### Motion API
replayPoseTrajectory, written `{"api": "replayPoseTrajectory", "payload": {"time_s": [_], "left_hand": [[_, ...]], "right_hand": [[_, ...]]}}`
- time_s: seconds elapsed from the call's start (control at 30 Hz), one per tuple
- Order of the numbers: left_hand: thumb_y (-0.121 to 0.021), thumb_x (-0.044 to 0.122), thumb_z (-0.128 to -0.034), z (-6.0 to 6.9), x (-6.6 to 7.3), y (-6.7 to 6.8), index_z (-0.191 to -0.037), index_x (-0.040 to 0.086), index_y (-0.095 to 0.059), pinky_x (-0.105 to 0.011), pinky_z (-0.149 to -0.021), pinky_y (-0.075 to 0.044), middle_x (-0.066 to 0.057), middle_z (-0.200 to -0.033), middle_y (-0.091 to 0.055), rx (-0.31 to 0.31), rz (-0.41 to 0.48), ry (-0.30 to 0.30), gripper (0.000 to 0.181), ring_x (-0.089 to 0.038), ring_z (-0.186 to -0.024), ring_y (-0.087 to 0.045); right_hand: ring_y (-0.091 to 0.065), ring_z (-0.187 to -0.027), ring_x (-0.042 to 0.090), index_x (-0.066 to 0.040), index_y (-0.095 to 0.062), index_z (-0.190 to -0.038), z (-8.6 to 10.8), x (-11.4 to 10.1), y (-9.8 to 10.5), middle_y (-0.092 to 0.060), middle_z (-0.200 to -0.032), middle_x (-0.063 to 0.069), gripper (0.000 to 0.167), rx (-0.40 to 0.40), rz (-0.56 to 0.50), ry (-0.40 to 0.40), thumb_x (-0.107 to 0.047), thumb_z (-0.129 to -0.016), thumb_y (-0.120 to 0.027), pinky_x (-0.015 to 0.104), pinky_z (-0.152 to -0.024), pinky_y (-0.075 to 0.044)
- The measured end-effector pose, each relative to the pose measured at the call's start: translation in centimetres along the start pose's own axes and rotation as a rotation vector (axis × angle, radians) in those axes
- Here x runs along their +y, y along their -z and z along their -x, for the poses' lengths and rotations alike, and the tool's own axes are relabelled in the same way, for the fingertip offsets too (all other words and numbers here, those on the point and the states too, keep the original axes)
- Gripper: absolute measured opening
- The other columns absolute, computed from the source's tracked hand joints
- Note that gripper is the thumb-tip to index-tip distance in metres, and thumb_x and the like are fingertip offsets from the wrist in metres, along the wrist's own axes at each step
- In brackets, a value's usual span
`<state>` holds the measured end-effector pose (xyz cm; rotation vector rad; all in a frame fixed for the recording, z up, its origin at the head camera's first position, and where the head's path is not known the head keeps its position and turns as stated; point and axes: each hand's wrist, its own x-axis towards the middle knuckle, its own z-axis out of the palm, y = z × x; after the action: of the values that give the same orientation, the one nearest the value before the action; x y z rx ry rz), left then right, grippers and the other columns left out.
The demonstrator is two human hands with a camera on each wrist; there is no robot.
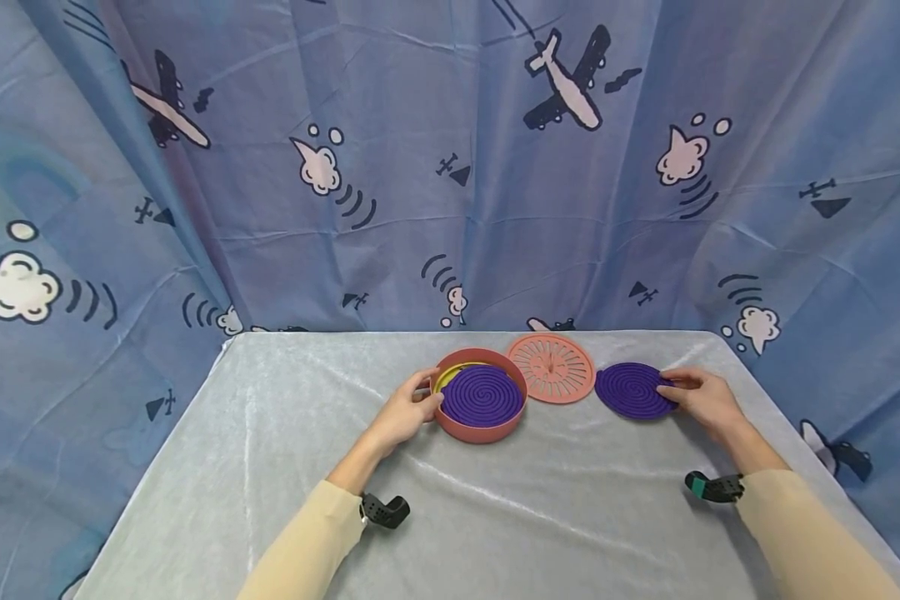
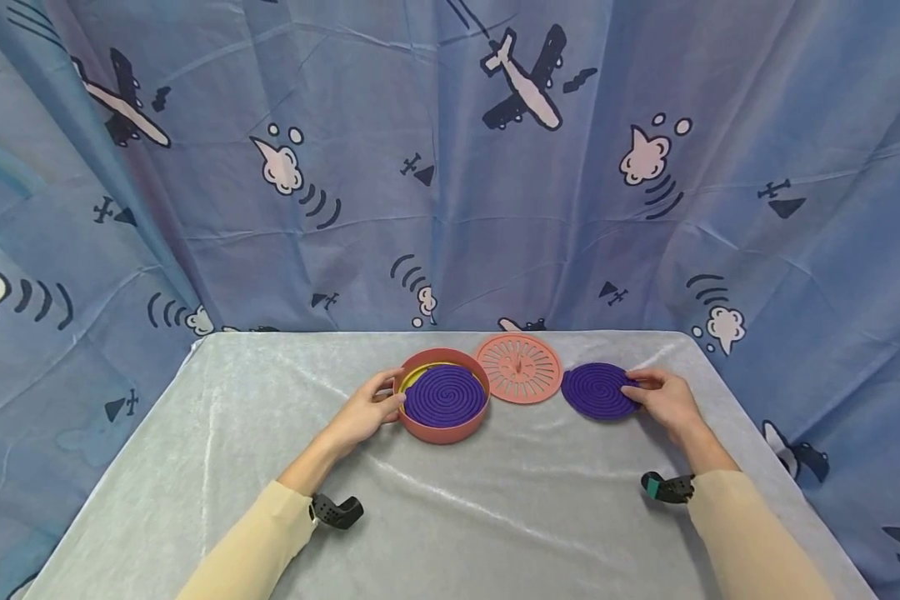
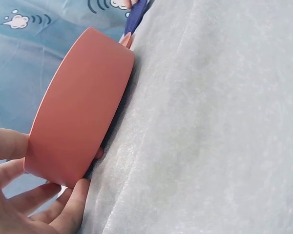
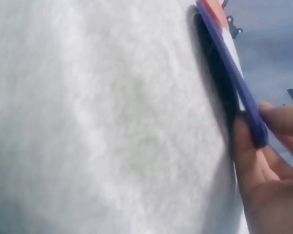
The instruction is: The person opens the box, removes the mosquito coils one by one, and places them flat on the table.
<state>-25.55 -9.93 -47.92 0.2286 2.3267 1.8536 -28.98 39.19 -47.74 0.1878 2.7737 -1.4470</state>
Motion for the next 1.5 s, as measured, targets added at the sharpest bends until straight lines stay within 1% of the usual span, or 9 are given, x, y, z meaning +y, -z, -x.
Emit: {"api": "replayPoseTrajectory", "payload": {"time_s": [0.27, 0.5, 0.67, 0.8, 1.0, 1.17, 1.3, 1.4, 1.5], "left_hand": [[-0.06, 0.014, -0.1032, 0.0, -0.1, -0.1, -0.152, 0.01, -0.046, -0.036, -0.093, -0.058, -0.023, -0.148, -0.045, 0.005, -0.001, 0.004, 0.051, -0.037, -0.129, -0.054], [-0.06, 0.012, -0.1028, 0.2, 0.3, -0.2, -0.151, 0.009, -0.046, -0.035, -0.092, -0.059, -0.023, -0.148, -0.045, 0.003, 0.012, 0.011, 0.051, -0.037, -0.13, -0.054], [-0.06, 0.012, -0.1029, 0.1, 0.3, -0.3, -0.151, 0.009, -0.046, -0.035, -0.092, -0.059, -0.023, -0.148, -0.045, -0.001, 0.009, 0.011, 0.05, -0.037, -0.129, -0.054], [-0.059, 0.012, -0.1029, 0.1, 0.2, -0.4, -0.151, 0.008, -0.046, -0.036, -0.092, -0.059, -0.024, -0.148, -0.045, -0.008, 0.006, 0.005, 0.05, -0.037, -0.129, -0.055], [-0.06, 0.012, -0.1025, 0.2, 0.2, -0.3, -0.151, 0.009, -0.047, -0.036, -0.092, -0.059, -0.023, -0.147, -0.046, 0.006, 0.004, 0.01, 0.051, -0.037, -0.128, -0.055], [-0.06, 0.012, -0.1027, 0.1, 0.2, -0.3, -0.151, 0.009, -0.047, -0.035, -0.092, -0.059, -0.024, -0.148, -0.046, -0.003, 0.009, 0.008, 0.05, -0.037, -0.129, -0.054], [-0.06, 0.011, -0.1028, 0.2, 0.2, -0.3, -0.151, 0.009, -0.046, -0.035, -0.093, -0.059, -0.023, -0.148, -0.046, 0.001, 0.01, 0.011, 0.05, -0.037, -0.129, -0.054], [-0.06, 0.012, -0.103, 0.2, 0.2, -0.2, -0.152, 0.01, -0.046, -0.035, -0.093, -0.058, -0.023, -0.148, -0.045, 0.007, -0.001, 0.014, 0.05, -0.037, -0.129, -0.054], [-0.06, 0.013, -0.1033, 0.2, 0.1, -0.2, -0.152, 0.011, -0.046, -0.035, -0.093, -0.058, -0.022, -0.149, -0.045, 0.008, -0.005, 0.014, 0.05, -0.036, -0.13, -0.054]], "right_hand": [[-0.065, -0.08, 0.004, 0.016, -0.053, -0.133, 1.2, 0.2, 1.0, -0.062, -0.118, 0.033, 0.046, 0.003, 0.087, 0.083, -0.013, -0.1, -0.064, 0.022, -0.067, -0.059], [-0.067, -0.084, 0.008, 0.015, -0.054, -0.133, 2.0, -0.3, 1.9, -0.063, -0.118, 0.031, 0.044, -0.026, 0.117, 0.09, -0.014, -0.101, -0.062, 0.024, -0.069, -0.061], [-0.068, -0.084, 0.01, 0.015, -0.057, -0.13, 2.4, -1.8, 1.5, -0.063, -0.118, 0.031, 0.043, -0.02, 0.1, 0.129, -0.017, -0.101, -0.063, 0.028, -0.071, -0.062], [-0.07, -0.09, 0.018, 0.016, -0.056, -0.13, 2.7, -3.5, 0.6, -0.061, -0.122, 0.034, 0.043, -0.04, 0.061, 0.161, -0.016, -0.102, -0.062, 0.032, -0.076, -0.063], [-0.069, -0.102, 0.033, 0.012, -0.058, -0.131, 2.8, -6.0, -1.7, -0.06, -0.126, 0.032, 0.043, -0.089, 0.052, 0.183, -0.02, -0.103, -0.061, 0.035, -0.079, -0.063], [-0.068, -0.104, 0.035, 0.011, -0.06, -0.13, 2.9, -8.0, -4.0, -0.062, -0.125, 0.03, 0.04, -0.136, 0.016, 0.203, -0.018, -0.102, -0.063, 0.034, -0.079, -0.063], [-0.066, -0.107, 0.041, 0.009, -0.061, -0.129, 3.0, -9.8, -5.7, -0.064, -0.124, 0.028, 0.037, -0.184, 0.002, 0.211, -0.017, -0.102, -0.064, 0.041, -0.083, -0.062], [-0.065, -0.108, 0.039, 0.003, -0.065, -0.128, 2.9, -11.0, -6.8, -0.066, -0.124, 0.024, 0.034, -0.195, 0.024, 0.222, -0.019, -0.102, -0.064, 0.044, -0.084, -0.06], [-0.065, -0.109, 0.034, 0.001, -0.066, -0.126, 2.9, -12.2, -7.9, -0.067, -0.125, 0.021, 0.034, -0.2, 0.033, 0.248, -0.022, -0.101, -0.065, 0.042, -0.086, -0.058]]}}
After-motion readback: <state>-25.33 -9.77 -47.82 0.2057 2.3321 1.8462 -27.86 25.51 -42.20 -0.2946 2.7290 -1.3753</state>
